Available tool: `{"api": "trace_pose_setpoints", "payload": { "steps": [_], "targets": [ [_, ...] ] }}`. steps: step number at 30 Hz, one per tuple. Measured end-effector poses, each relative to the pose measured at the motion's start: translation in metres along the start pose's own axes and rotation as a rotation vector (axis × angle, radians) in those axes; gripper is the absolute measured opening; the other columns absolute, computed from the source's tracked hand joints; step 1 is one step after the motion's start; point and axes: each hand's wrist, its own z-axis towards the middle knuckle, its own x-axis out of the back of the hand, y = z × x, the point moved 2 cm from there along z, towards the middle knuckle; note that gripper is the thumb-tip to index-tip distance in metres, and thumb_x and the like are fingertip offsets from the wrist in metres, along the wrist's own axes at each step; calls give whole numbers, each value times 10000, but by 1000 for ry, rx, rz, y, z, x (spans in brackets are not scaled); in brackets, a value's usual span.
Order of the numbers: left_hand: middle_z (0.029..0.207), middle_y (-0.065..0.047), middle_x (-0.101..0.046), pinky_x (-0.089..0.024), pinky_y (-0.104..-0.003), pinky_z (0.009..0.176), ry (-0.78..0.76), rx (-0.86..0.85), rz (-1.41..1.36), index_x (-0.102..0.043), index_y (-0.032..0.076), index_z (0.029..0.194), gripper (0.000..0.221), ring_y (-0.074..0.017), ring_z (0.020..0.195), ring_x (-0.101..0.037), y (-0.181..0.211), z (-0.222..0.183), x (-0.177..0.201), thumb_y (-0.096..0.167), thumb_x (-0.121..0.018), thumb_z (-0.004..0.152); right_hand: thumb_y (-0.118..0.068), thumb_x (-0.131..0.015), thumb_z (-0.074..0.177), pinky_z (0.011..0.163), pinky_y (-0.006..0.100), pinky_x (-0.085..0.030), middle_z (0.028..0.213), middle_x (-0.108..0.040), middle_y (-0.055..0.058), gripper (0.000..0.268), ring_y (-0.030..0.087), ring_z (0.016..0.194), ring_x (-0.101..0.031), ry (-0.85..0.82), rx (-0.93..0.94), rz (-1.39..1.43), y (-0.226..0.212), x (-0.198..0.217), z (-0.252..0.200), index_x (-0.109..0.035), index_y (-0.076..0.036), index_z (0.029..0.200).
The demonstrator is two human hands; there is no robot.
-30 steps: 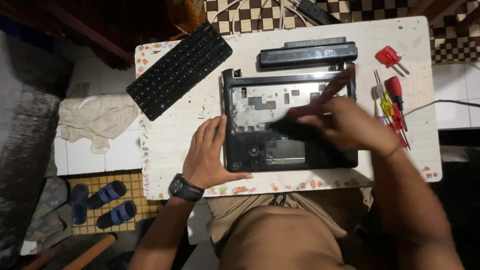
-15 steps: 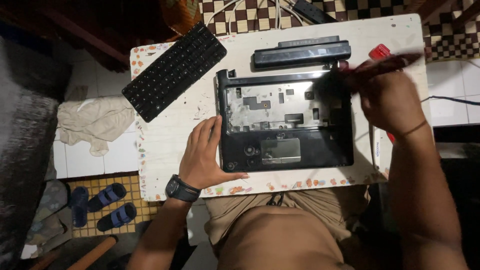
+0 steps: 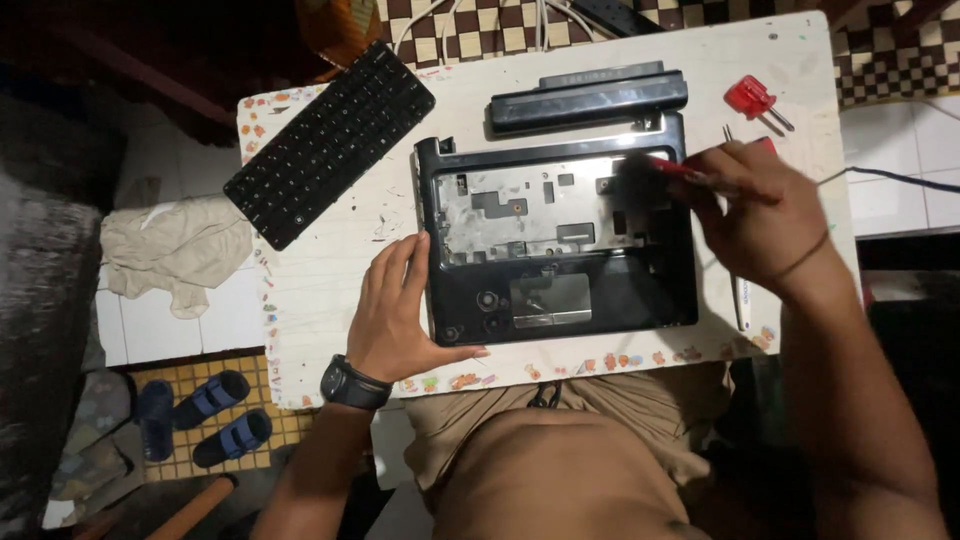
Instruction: Disassembling a laptop to clean internal components using a screwdriver and a brush
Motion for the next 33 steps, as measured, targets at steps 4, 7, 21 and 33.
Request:
{"api": "trace_pose_setpoints", "payload": {
  "steps": [4, 7, 21, 33],
  "targets": [
    [1623, -197, -337, -338, -591, 1212, -7, 3, 12, -151, 63, 1639, 1447, -411, 1482, -335, -1, 1, 1, 903, -739, 619, -129, -573, 965, 711, 427, -571, 1069, -754, 110, 262, 287, 874, -711, -249, 70, 285, -14, 10, -5, -712, -89, 1184],
    [1616, -193, -347, -345, -584, 1212, 2, -8, 16, -163, 60, 1638, 1440, -405, 1476, -346, -2, 2, 0, 904, -737, 622, -75, -603, 967, 756, 398, -550, 1125, -721, 162, 355, 278, 896, -668, -93, 99, 378, -7, 3, -6, -683, -4, 1305],
    [1634, -196, -322, -346, -604, 1206, -10, -2, 19, -113, 79, 1649, 1450, -417, 1490, -329, -3, 1, 0, 906, -734, 633, -11, -585, 957, 814, 451, -498, 1077, -634, 155, 254, 280, 862, -601, 7, 172, 369, -3, -18, -15, -575, -25, 1210],
    [1606, -202, -363, -354, -573, 1205, 4, -8, 23, -166, 48, 1636, 1437, -406, 1469, -354, -1, 1, -1, 905, -733, 632, -222, -620, 954, 634, 318, -538, 769, -714, 37, 215, 195, 676, -663, -196, 432, 766, -44, -10, -7, -764, -67, 990]
  ]
}}
